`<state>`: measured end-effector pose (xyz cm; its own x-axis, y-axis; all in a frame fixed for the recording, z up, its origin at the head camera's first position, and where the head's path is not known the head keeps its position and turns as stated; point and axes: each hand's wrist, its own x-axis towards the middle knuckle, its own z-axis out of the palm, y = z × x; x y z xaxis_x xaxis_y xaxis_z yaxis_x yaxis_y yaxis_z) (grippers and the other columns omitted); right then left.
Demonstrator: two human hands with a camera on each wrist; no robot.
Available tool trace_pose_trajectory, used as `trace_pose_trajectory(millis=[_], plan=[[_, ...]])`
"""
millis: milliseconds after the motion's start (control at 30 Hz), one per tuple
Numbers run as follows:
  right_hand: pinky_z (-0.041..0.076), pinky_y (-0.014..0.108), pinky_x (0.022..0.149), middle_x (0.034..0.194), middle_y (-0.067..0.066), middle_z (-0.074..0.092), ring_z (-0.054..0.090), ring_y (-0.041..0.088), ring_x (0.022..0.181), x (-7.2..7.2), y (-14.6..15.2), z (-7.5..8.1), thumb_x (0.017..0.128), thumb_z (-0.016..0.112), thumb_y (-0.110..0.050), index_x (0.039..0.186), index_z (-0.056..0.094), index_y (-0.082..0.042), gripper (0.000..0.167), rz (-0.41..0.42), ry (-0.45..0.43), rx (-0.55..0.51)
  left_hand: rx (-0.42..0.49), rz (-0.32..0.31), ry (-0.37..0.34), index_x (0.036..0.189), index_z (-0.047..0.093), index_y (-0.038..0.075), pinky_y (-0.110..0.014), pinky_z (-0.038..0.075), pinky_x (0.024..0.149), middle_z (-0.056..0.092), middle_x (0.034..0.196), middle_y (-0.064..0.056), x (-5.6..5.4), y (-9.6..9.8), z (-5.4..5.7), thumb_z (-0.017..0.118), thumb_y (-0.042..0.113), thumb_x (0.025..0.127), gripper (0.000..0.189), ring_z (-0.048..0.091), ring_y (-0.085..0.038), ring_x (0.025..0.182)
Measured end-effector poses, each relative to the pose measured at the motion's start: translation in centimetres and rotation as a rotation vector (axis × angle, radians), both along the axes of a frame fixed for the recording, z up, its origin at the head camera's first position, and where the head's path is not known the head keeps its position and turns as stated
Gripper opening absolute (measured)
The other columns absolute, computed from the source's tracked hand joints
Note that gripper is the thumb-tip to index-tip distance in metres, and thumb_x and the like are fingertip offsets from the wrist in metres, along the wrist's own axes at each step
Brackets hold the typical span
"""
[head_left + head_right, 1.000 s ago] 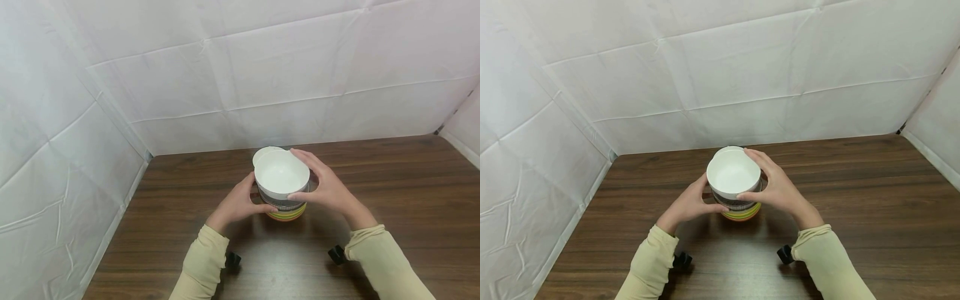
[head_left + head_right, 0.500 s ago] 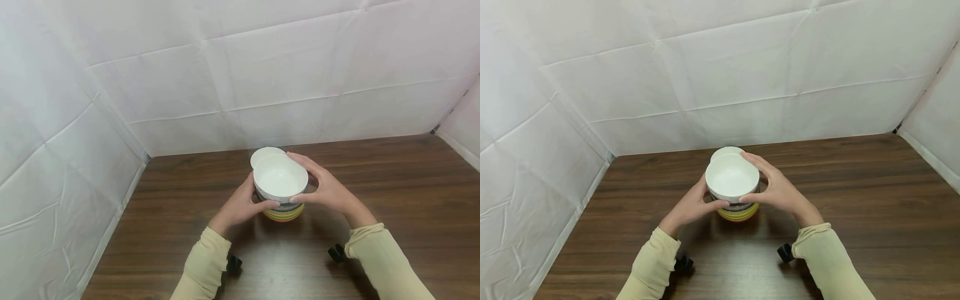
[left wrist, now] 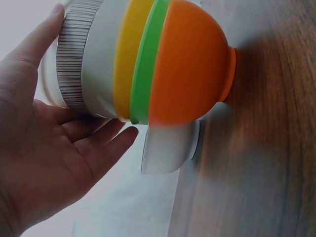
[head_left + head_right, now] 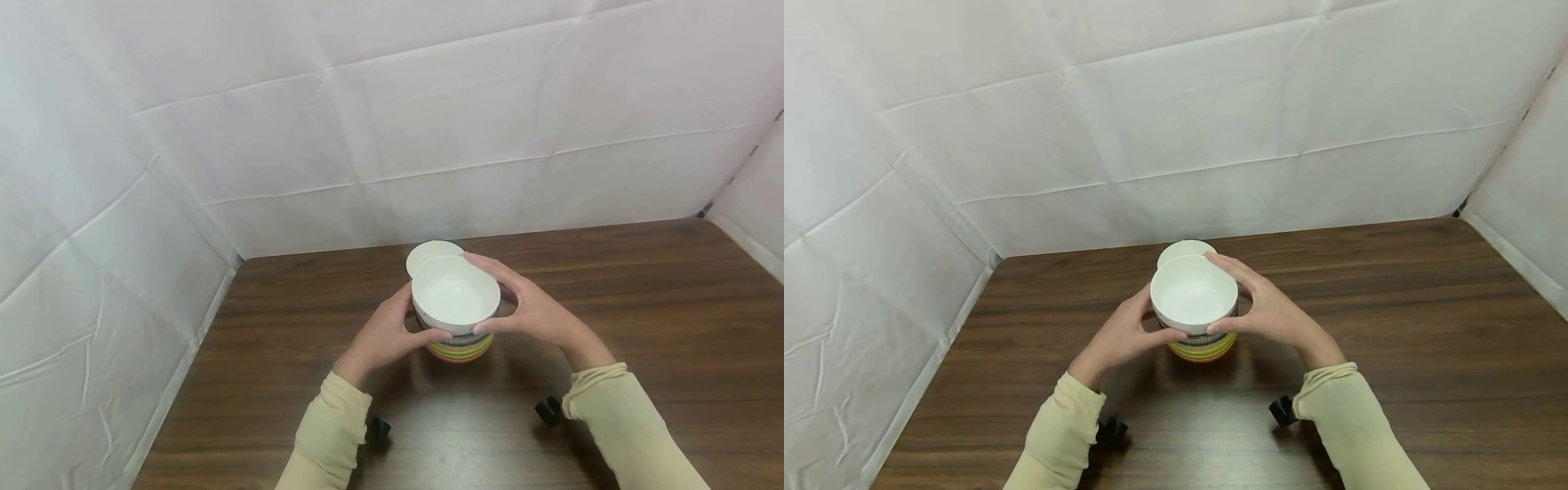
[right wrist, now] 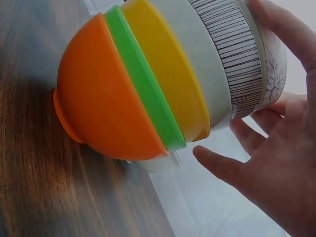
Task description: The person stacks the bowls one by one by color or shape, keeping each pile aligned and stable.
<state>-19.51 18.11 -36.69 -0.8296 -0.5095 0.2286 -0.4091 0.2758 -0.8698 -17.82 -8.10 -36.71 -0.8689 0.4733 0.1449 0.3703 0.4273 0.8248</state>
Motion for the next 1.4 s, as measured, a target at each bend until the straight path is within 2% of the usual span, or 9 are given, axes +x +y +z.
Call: trace_pose_trajectory(millis=[333, 667, 833, 1033, 1267, 1400], plan=[[0.035, 0.059, 0.113, 0.162, 0.0, 0.029, 0.038, 0.011, 0.137, -0.04, 0.05, -0.09, 0.077, 0.086, -0.015, 0.157, 0.029, -0.03, 0.1, 0.017, 0.003, 0.014, -0.067, 0.011, -0.006, 0.147, 0.043, 0.026, -0.034, 0.049, 0.107, 0.057, 0.14, 0.01, 0.09, -0.37, 0.44, 0.083, 0.038, 0.081, 0.078, 0.055, -0.009, 0.13], [0.035, 0.062, 0.111, 0.162, 0.003, 0.03, 0.039, 0.015, 0.136, -0.08, 0.07, 0.0, 0.077, 0.086, -0.014, 0.158, 0.027, -0.028, 0.101, 0.031, 0.011, 0.023, -0.064, 0.0, 0.001, 0.146, 0.044, 0.026, -0.032, 0.049, 0.107, 0.057, 0.138, 0.01, 0.03, -0.44, 0.51, 0.082, 0.039, 0.081, 0.076, 0.055, -0.008, 0.129], [0.032, 0.062, 0.113, 0.161, 0.003, 0.031, 0.039, 0.006, 0.135, -0.22, 0.09, -0.02, 0.078, 0.084, -0.012, 0.159, 0.026, -0.024, 0.1, 0.063, 0.001, 0.004, -0.072, 0.005, -0.005, 0.147, 0.042, 0.025, -0.031, 0.049, 0.107, 0.056, 0.139, 0.009, 0.01, -0.42, 0.45, 0.083, 0.037, 0.08, 0.08, 0.056, -0.008, 0.128], [0.031, 0.063, 0.114, 0.16, 0.002, 0.031, 0.039, 0.003, 0.134, -0.32, 0.2, -0.09, 0.079, 0.083, -0.01, 0.159, 0.025, -0.024, 0.099, 0.084, -0.003, -0.005, -0.073, 0.008, -0.006, 0.152, 0.034, 0.025, -0.034, 0.048, 0.108, 0.052, 0.144, 0.007, 0.0, -0.36, 0.41, 0.083, 0.038, 0.08, 0.088, 0.055, -0.011, 0.13], [0.032, 0.062, 0.113, 0.159, 0.001, 0.033, 0.04, 0.005, 0.134, -0.28, 0.2, -0.09, 0.08, 0.082, -0.011, 0.159, 0.025, -0.024, 0.098, 0.095, 0.004, 0.003, -0.03, 0.003, -0.031, 0.161, 0.008, 0.02, -0.04, 0.046, 0.111, 0.037, 0.158, 0.0, 0.22, -0.28, 0.3, 0.084, 0.034, 0.081, 0.112, 0.05, -0.016, 0.137], [0.034, 0.059, 0.113, 0.159, 0.0, 0.033, 0.04, 0.005, 0.134, -0.28, 0.16, -0.09, 0.081, 0.082, -0.011, 0.159, 0.024, -0.024, 0.098, 0.094, 0.007, 0.011, -0.022, -0.003, -0.013, 0.16, 0.012, 0.022, -0.039, 0.046, 0.111, 0.04, 0.155, 0.002, 0.18, -0.19, 0.16, 0.084, 0.033, 0.081, 0.108, 0.051, -0.015, 0.135]])
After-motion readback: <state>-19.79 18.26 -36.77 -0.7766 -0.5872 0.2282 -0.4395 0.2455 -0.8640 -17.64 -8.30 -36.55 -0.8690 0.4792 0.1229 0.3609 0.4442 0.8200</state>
